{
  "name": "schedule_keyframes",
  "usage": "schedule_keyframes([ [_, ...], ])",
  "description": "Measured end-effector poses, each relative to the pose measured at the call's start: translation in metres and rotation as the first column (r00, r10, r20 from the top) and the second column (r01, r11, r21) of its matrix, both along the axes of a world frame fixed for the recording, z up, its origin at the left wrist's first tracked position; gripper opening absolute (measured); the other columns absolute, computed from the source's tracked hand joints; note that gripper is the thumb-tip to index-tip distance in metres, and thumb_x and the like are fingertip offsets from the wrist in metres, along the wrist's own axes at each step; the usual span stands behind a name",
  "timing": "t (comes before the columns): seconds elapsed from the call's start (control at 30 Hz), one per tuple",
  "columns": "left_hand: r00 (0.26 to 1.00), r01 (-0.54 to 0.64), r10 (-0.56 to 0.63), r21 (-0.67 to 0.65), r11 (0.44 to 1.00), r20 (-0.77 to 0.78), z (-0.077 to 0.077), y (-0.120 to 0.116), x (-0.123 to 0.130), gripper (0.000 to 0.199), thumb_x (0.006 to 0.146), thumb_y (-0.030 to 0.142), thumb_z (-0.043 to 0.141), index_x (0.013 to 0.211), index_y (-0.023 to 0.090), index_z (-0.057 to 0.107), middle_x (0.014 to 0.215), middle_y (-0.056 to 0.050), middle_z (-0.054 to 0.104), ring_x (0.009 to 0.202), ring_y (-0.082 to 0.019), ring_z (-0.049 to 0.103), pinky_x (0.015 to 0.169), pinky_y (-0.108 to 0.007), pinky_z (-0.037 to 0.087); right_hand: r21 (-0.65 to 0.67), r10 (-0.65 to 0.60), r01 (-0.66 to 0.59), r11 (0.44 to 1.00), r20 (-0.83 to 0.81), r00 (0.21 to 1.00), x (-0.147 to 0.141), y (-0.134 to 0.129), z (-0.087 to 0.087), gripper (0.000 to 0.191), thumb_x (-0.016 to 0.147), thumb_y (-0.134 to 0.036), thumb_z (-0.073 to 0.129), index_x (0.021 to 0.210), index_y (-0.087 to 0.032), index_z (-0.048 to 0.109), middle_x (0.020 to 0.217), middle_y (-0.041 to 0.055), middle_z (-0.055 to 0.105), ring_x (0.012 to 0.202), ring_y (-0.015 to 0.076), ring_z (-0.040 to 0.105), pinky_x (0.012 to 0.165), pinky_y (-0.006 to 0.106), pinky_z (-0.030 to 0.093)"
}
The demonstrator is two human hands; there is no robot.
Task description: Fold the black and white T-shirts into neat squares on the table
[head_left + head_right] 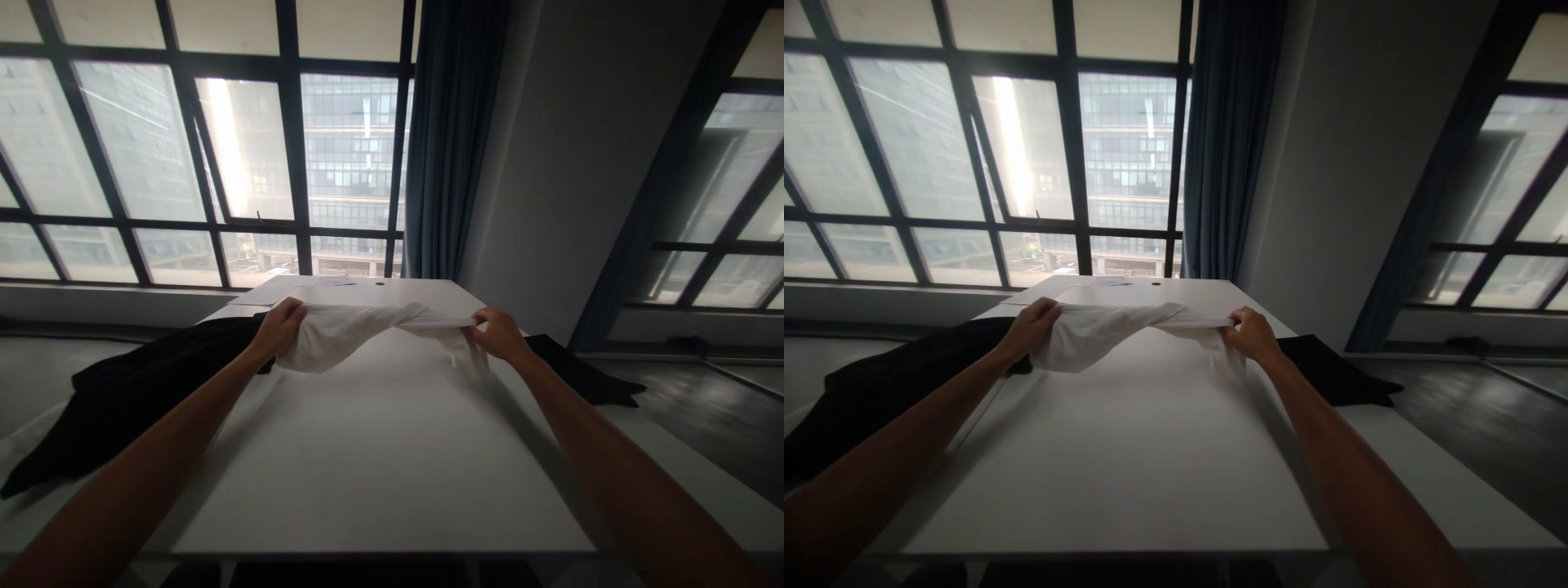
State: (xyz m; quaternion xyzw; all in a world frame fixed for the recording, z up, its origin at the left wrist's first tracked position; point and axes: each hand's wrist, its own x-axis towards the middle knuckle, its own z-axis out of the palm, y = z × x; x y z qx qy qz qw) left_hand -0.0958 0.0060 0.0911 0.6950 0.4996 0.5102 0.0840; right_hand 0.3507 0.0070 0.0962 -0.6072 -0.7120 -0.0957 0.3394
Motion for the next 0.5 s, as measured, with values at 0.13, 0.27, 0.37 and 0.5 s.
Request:
schedule_keyframes([
  [0.13,0.988,0.063,-0.08,-0.13,0.99,-0.131,0.011,-0.003,-0.011,0.047,0.076,0.063,0.057,0.081,0.017,0.065,0.075,-0.002,0.065,0.074,-0.019,0.057,0.069,-0.028,0.044,0.02,-0.008,0.009,1.0,-0.05,0.999,0.008,-0.001,0.012,0.016,0.074,-0.028,0.059,0.075,-0.017,0.07,0.097,0.0089,0.073,0.091,0.0221,0.064,0.087,0.029,0.047],
  [0.27,0.973,-0.014,-0.042,-0.241,0.971,-0.227,0.021,0.006,-0.036,0.045,0.062,0.06,0.071,0.077,0.018,0.07,0.067,0.0,0.063,0.064,-0.016,0.056,0.059,-0.026,0.04,0.035,-0.163,0.171,0.985,-0.166,0.973,0.023,0.004,0.014,0.02,0.075,-0.033,0.058,0.079,-0.016,0.069,0.078,0.0066,0.071,0.073,0.02,0.062,0.069,0.028,0.045],
  [0.37,0.956,-0.2,0.159,-0.153,0.968,-0.245,0.024,0.016,-0.056,0.031,0.064,0.048,0.07,0.074,0.019,0.07,0.067,0.0,0.063,0.062,-0.017,0.056,0.058,-0.026,0.039,0.06,-0.237,0.248,0.967,-0.155,0.959,0.038,0.012,0.003,0.017,0.073,-0.027,0.057,0.079,-0.017,0.069,0.08,0.0081,0.072,0.075,0.0209,0.062,0.069,0.028,0.044],
  [0.5,0.913,-0.393,0.401,0.104,0.914,-0.073,0.022,0.023,-0.073,0.026,0.072,0.042,0.062,0.082,0.019,0.069,0.075,-0.002,0.065,0.071,-0.019,0.06,0.065,-0.027,0.043,0.149,-0.304,0.337,0.929,-0.208,0.93,0.057,0.02,-0.014,0.022,0.077,-0.025,0.054,0.091,-0.016,0.068,0.089,0.0105,0.072,0.081,0.0226,0.063,0.073,0.028,0.045],
])
